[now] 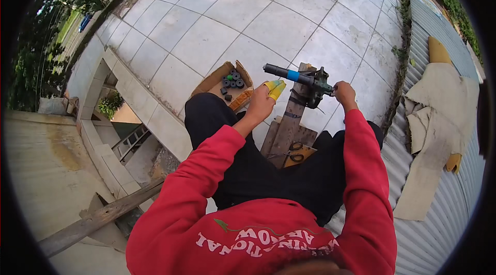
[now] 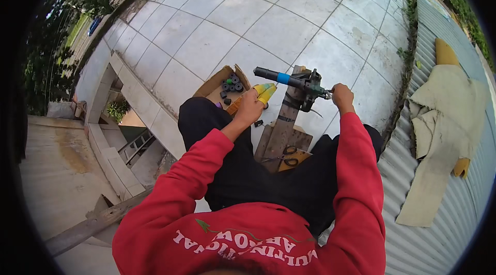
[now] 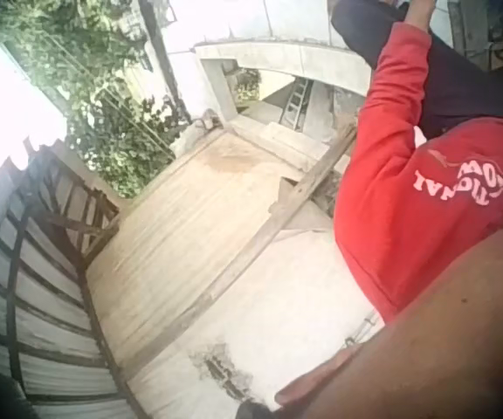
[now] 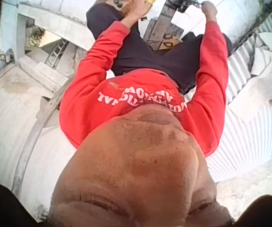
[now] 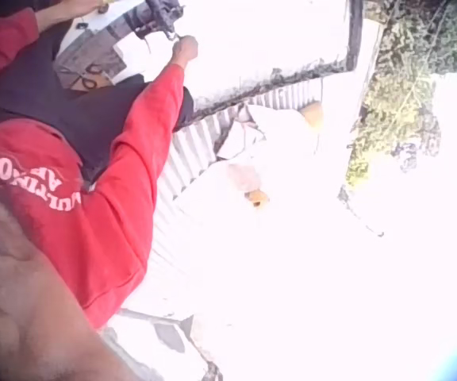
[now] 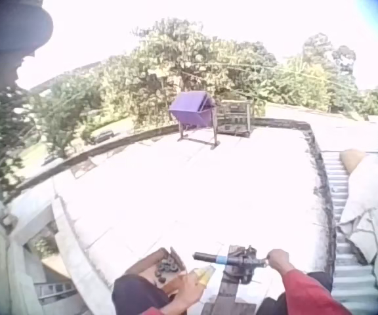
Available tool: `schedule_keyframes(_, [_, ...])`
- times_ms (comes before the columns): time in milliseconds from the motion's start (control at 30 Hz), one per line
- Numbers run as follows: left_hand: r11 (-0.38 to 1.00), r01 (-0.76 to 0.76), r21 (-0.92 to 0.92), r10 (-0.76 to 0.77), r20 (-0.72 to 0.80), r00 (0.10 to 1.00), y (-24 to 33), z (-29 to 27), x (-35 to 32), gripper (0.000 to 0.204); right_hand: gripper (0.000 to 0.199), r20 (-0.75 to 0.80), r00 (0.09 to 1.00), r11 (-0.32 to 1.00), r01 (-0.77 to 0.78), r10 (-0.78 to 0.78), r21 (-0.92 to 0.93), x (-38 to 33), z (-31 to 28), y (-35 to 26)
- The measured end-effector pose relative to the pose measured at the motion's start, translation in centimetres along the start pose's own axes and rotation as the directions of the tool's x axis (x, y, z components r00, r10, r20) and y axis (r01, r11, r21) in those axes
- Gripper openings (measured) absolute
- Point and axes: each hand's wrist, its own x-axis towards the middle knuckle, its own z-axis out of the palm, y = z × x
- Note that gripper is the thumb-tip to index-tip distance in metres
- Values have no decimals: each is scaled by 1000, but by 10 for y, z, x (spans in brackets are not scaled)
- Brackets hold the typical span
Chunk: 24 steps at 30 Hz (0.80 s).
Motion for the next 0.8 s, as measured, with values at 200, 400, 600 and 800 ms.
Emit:
schedule_keyframes(200, [995, 62, -72, -60, 32, 998, 7, 2, 2, 36, 19, 28, 999, 999, -29, 29, -24, -3, -5, -4])
schedule_keyframes(400, [992, 111, -51, -109, 51, 993, 7, 2, 6, 29, 18, 11, 998, 998, -63, 63, -28, -3, -5, -5])
schedule_keyframes(600, [998, 54, 29, -55, 23, 998, 12, 2, 8, 27, 17, -17, 993, 993, -118, 118, 23, 0, 0, -3])
schedule_keyframes(800, [998, 45, -41, -44, 38, 998, 8, 1, 8, 30, 19, -71, 988, 990, -135, 138, 48, 2, 2, -7])
